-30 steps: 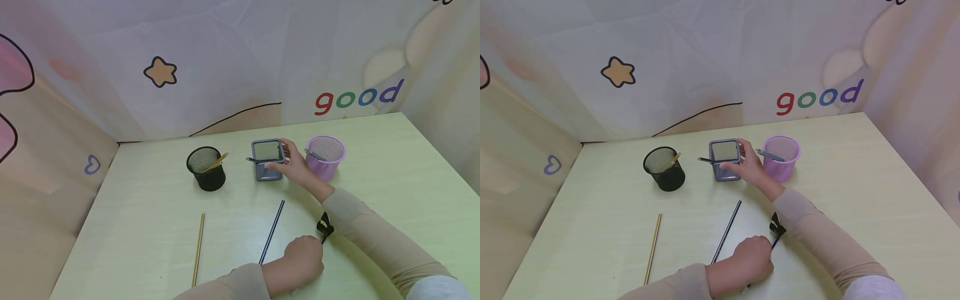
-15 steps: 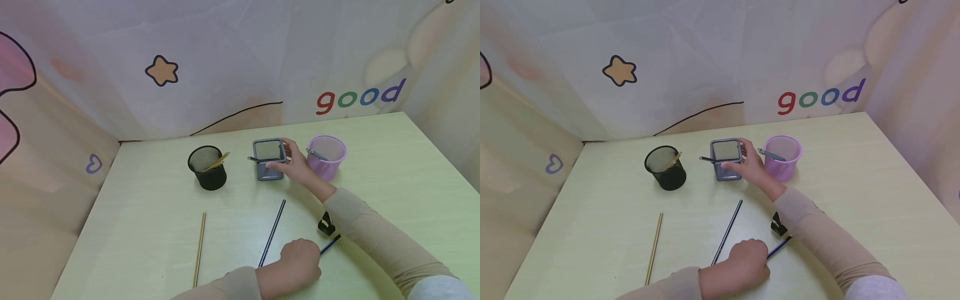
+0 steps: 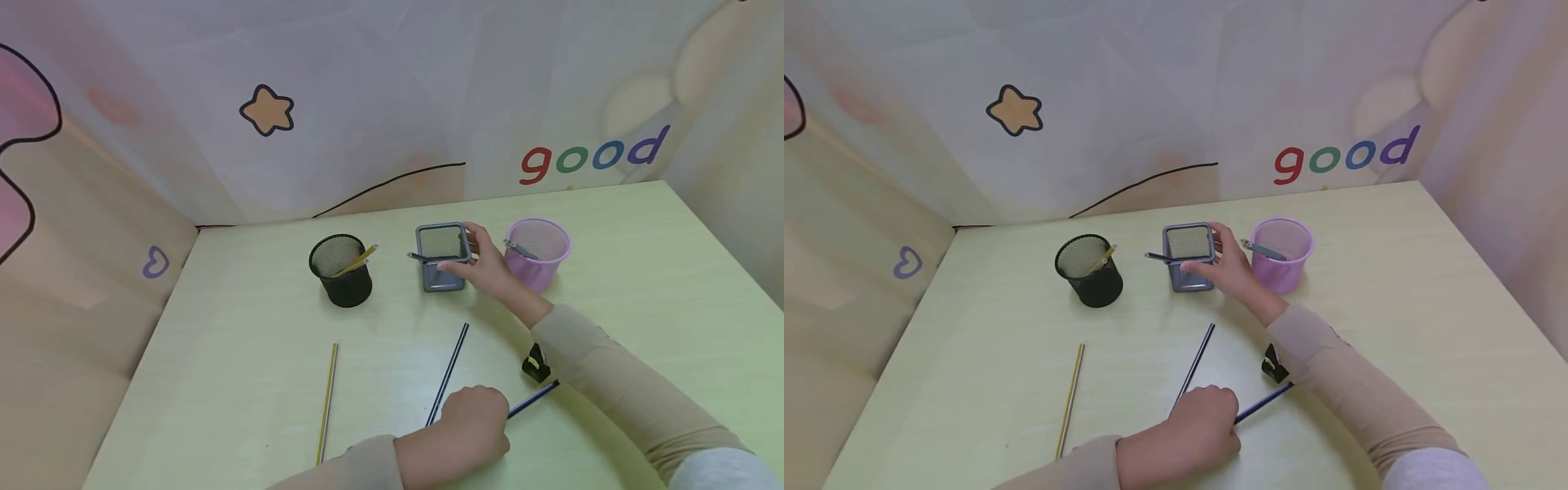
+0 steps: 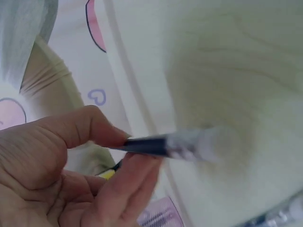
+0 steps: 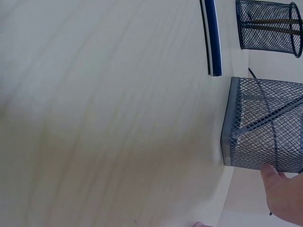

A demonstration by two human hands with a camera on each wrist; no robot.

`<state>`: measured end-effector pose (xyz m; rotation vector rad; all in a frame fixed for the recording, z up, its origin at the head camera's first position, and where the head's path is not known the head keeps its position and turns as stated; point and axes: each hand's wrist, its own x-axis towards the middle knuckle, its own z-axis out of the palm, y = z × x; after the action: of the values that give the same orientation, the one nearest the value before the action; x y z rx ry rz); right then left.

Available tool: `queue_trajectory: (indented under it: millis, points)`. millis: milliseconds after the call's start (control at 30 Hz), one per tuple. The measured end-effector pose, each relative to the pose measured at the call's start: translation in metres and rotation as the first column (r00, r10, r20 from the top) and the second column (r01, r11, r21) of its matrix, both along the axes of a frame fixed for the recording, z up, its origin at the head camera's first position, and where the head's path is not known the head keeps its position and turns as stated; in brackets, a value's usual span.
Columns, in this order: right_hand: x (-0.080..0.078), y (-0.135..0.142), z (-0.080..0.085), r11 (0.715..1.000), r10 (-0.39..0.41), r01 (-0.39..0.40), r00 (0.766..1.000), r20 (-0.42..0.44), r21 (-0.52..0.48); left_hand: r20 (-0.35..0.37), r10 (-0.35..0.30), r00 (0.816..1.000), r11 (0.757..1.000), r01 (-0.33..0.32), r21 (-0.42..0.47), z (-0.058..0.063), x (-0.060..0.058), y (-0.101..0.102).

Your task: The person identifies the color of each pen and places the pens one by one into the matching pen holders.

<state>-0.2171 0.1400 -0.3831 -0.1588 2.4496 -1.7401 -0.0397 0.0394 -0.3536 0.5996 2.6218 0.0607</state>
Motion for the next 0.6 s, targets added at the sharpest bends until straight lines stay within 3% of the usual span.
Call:
queue_trajectory:
  millis: [167, 300, 467, 600]
  points:
    - [0.001, 0.000, 0.000, 1.000, 0.003, -0.003, 1.000, 0.002, 0.004, -0.012, 0.036, 0.999, 0.998, -0.035, 0.054, 0.006, -0.004, -0.014]
    - [0.002, -0.001, 0.002, 1.000, 0.005, -0.005, 1.000, -0.005, 0.003, -0.020, 0.027, 0.999, 0.993, -0.024, 0.112, 0.013, -0.004, -0.028]
    - [0.003, -0.001, 0.003, 1.000, 0.000, 0.000, 1.000, -0.006, 0.012, -0.085, 0.024, 0.996, 0.975, -0.005, 0.223, 0.022, -0.005, -0.044]
    - [0.003, -0.001, 0.002, 1.000, -0.002, 0.003, 1.000, -0.004, 0.029, -0.075, 0.048, 0.996, 0.956, -0.024, 0.292, 0.030, -0.011, -0.052]
